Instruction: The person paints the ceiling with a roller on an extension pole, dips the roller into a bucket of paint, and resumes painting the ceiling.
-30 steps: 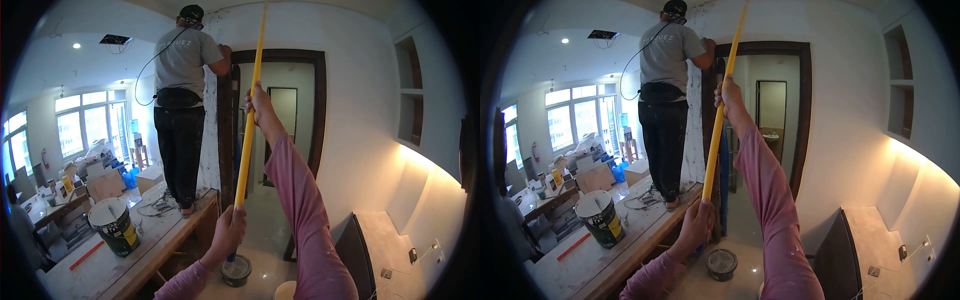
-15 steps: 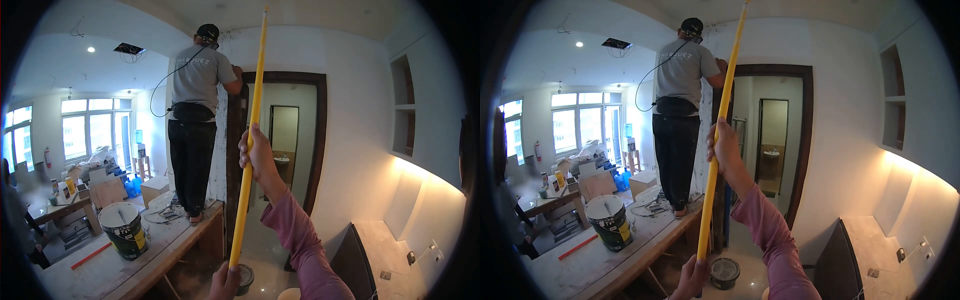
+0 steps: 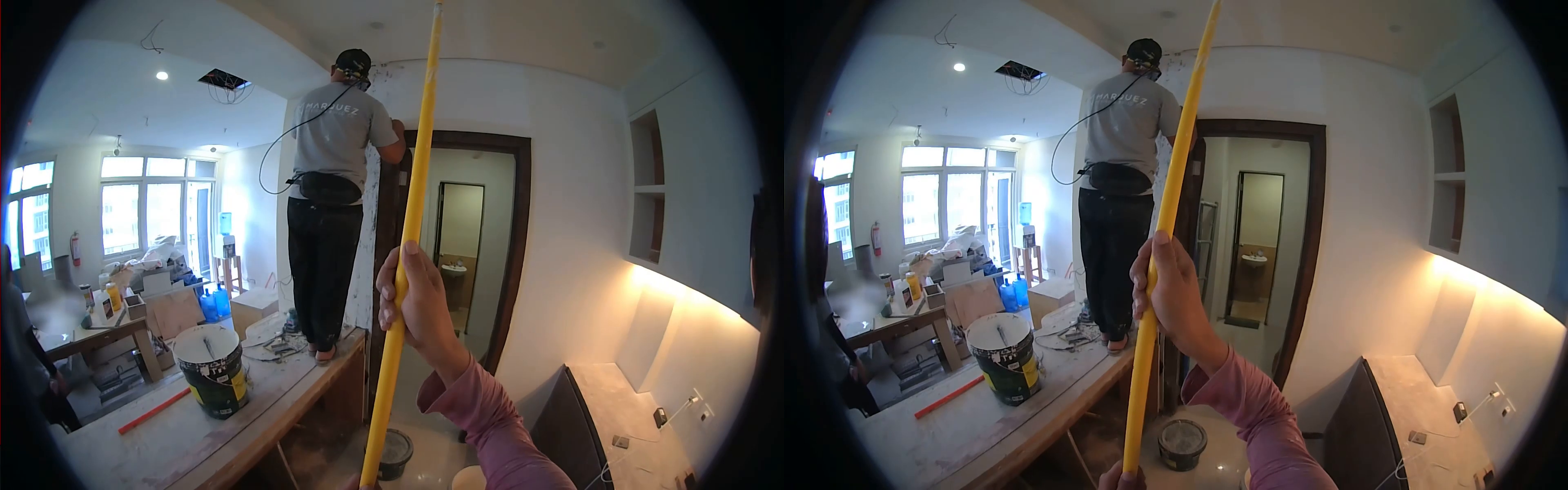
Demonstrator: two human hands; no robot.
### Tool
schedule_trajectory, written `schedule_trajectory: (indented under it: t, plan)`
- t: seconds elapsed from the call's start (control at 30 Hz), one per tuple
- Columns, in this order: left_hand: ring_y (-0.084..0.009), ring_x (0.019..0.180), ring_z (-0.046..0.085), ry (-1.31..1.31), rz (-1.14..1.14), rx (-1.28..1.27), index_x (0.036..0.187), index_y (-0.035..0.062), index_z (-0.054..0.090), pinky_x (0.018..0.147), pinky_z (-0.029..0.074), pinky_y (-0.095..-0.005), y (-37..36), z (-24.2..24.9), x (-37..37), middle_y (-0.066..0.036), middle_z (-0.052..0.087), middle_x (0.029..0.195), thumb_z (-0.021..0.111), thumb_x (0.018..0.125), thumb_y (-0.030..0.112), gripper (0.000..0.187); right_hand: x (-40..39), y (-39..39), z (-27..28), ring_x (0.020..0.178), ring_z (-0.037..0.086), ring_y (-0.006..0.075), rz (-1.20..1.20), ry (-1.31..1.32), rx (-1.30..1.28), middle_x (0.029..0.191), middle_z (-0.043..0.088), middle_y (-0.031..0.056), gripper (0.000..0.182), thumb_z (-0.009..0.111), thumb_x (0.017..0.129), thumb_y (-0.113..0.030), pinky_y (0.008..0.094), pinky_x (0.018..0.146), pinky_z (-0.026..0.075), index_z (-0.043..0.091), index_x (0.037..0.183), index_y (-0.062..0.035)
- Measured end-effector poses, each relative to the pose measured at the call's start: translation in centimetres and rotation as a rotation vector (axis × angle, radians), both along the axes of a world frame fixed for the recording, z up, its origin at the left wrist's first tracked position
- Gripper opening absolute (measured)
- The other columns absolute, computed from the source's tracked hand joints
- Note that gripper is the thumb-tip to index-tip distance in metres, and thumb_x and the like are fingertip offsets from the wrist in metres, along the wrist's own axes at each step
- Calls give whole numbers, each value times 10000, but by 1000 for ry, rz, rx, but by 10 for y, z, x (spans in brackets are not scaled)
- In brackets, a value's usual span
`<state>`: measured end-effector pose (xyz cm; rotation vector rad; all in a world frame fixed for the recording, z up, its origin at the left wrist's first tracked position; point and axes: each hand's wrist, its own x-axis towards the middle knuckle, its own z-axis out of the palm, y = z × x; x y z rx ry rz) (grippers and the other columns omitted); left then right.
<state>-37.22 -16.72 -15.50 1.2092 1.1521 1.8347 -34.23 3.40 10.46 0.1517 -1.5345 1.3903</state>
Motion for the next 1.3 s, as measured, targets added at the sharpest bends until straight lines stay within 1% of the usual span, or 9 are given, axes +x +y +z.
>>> schedule_trajectory:
  t: [0.2,0.47,0.7,0.83,0.93,1.03,1.13,1.23,1.3]
  plan:
    - [-39,557,382,-42,-3,-9,914,80,517,479,310,-221,-27,-19,-3,54,437,677,444,1040,481,427,-1,-28,-13,433,504,106,130,-2,-9,683,495,35,399,382,1053,-491,258,405,475,443,958,-109]
    - [-60,564,382,26,34,-5,891,75,523,488,309,-249,-41,-12,2,44,430,662,437,1038,496,454,8,-38,-25,430,488,94,58,9,-8,684,490,34,427,403,1038,-522,246,416,468,472,999,-102]
    - [-60,582,376,107,91,-19,909,62,531,504,313,-248,-14,-13,9,42,434,667,439,1047,443,416,19,-22,-11,424,478,88,40,-1,-19,675,482,24,436,405,1034,-536,245,406,452,473,988,-108]
    - [-47,598,383,111,55,-10,950,59,531,513,315,-236,17,-2,13,47,431,676,434,1055,395,365,18,21,0,413,463,89,2,17,-20,656,474,12,455,415,1025,-553,255,391,440,473,976,-104]
    - [-35,598,391,223,65,26,983,62,523,512,320,-228,44,23,15,56,431,679,446,1053,402,355,20,58,17,405,452,93,-20,13,-70,642,468,6,453,416,1024,-552,262,383,430,472,966,-106]
    - [-29,575,404,117,32,83,994,65,520,488,326,-226,84,32,23,62,441,671,457,1051,410,354,24,98,34,406,442,97,-4,3,-144,631,468,2,425,399,1032,-531,272,380,415,469,951,-120]
    - [-29,536,396,83,-13,21,988,69,518,459,317,-225,120,44,27,64,449,660,459,1051,411,353,26,145,49,413,437,97,6,-7,-144,631,467,-1,419,391,1035,-526,281,384,413,465,944,-124]
    - [-29,537,445,165,-29,-46,942,86,470,460,358,-198,156,68,32,42,471,681,437,1065,361,304,29,188,65,417,425,94,-8,-12,-156,625,454,-14,423,380,1038,-527,282,392,408,463,911,-132]
    - [-24,531,433,156,-13,-18,928,71,497,477,372,-211,193,63,28,50,467,672,460,1059,339,301,30,220,78,416,417,97,-31,-19,-188,615,447,-15,438,371,1037,-535,285,396,403,466,895,-132]
